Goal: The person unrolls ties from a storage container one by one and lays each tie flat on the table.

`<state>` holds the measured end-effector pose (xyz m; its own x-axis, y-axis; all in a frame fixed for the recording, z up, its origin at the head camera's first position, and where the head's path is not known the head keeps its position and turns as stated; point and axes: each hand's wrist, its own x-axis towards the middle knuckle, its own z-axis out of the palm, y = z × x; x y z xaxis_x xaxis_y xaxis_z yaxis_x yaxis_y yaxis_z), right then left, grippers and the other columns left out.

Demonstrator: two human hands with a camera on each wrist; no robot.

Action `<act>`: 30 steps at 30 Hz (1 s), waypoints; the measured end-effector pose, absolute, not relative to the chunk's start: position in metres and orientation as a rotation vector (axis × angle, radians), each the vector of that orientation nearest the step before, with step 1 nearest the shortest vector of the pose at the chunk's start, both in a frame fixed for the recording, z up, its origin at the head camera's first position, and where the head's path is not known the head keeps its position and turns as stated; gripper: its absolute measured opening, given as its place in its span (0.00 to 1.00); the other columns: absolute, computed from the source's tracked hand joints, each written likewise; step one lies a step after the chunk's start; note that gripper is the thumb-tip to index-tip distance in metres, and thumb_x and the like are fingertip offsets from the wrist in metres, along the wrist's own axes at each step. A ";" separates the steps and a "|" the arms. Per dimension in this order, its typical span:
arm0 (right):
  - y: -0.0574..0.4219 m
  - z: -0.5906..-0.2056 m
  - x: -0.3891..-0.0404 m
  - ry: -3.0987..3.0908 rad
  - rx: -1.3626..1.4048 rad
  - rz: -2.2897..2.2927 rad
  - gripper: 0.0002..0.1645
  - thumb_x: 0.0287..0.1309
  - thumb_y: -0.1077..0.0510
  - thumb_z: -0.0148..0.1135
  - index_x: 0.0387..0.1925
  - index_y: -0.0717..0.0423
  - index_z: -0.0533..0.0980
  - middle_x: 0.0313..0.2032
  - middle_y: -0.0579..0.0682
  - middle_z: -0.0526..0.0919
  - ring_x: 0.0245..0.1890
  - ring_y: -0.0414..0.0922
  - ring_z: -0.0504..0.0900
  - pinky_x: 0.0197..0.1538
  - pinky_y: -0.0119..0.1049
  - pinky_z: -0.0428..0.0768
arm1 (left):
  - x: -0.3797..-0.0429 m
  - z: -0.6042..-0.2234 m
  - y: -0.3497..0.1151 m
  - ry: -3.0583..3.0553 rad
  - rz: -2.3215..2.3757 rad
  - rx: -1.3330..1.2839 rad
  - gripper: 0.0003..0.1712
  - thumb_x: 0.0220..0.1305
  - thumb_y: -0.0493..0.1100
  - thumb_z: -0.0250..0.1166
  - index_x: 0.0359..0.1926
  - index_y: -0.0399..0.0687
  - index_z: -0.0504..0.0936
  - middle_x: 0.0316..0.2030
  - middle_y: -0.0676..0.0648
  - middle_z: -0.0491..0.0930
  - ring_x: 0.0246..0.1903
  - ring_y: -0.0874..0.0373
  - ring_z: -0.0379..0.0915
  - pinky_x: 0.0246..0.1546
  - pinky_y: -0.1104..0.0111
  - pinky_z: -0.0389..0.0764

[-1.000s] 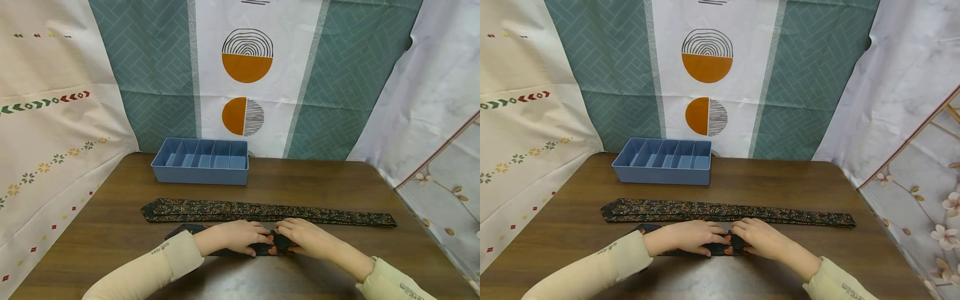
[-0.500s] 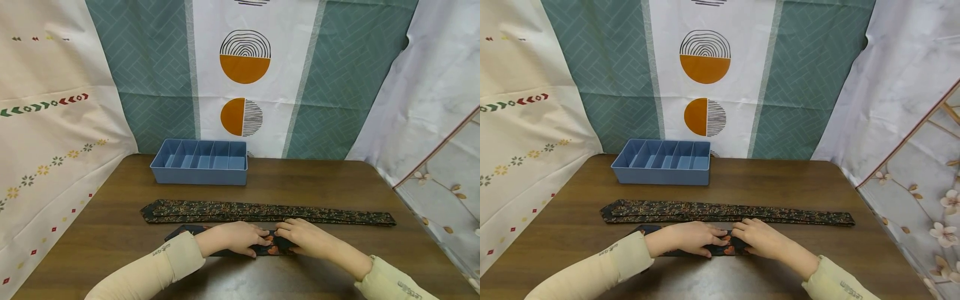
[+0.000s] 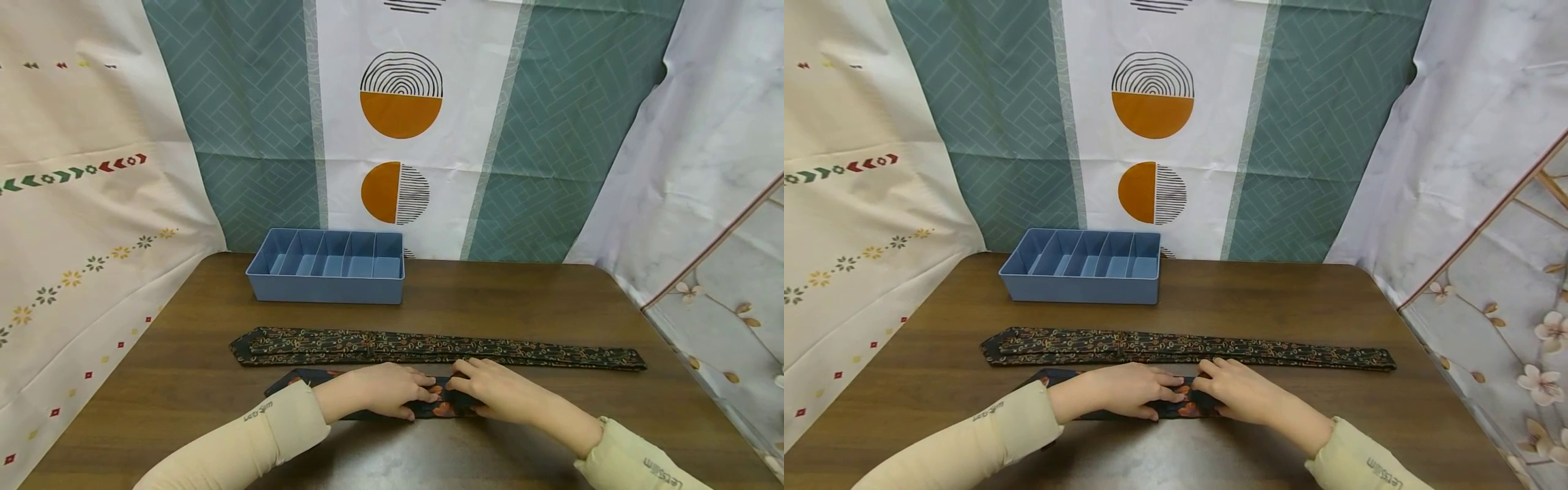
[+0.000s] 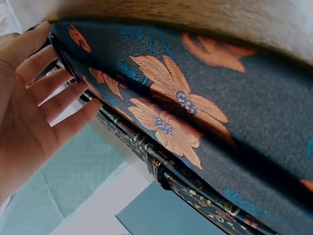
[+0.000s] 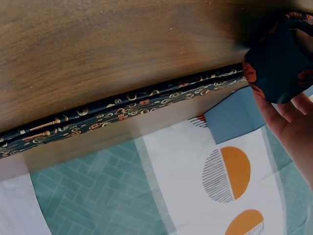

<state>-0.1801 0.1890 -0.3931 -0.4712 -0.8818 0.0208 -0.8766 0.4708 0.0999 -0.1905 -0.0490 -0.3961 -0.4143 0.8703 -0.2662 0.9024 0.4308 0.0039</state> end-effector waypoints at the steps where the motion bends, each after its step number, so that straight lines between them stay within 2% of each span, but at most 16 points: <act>1: 0.189 -0.393 -0.180 -2.629 1.582 -0.113 0.28 0.41 0.54 0.76 0.46 0.49 0.74 0.45 0.46 0.75 0.40 0.42 0.78 0.45 0.38 0.81 | -0.190 -0.396 -0.050 2.457 -0.203 1.552 0.31 0.63 0.55 0.60 0.67 0.61 0.67 0.68 0.53 0.63 0.65 0.61 0.63 0.59 0.70 0.72; 8: 0.189 -0.394 -0.179 -2.649 1.580 -0.131 0.28 0.41 0.54 0.77 0.42 0.49 0.71 0.42 0.44 0.76 0.40 0.41 0.77 0.43 0.37 0.80 | -0.189 -0.398 -0.053 2.467 -0.194 1.572 0.31 0.63 0.54 0.61 0.66 0.60 0.67 0.67 0.52 0.64 0.64 0.60 0.64 0.60 0.71 0.71; 24: 0.190 -0.392 -0.177 -2.690 1.553 -0.081 0.33 0.41 0.56 0.76 0.52 0.48 0.75 0.41 0.43 0.73 0.40 0.42 0.77 0.46 0.41 0.78 | -0.189 -0.397 -0.062 2.494 -0.160 1.547 0.26 0.64 0.51 0.61 0.63 0.60 0.72 0.65 0.52 0.68 0.63 0.60 0.67 0.57 0.70 0.74; 30: 0.190 -0.391 -0.177 -2.696 1.538 -0.084 0.27 0.42 0.55 0.76 0.46 0.49 0.74 0.40 0.43 0.74 0.39 0.41 0.76 0.45 0.40 0.78 | -0.189 -0.396 -0.069 2.494 -0.124 1.507 0.25 0.63 0.50 0.62 0.62 0.61 0.73 0.65 0.52 0.68 0.63 0.60 0.67 0.56 0.71 0.74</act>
<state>-0.1772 0.1904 -0.3907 -0.5089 -0.8608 0.0052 -0.8589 0.5081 0.0649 -0.1893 -0.0686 -0.3960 -0.4476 0.8631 -0.2337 0.8820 0.4692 0.0434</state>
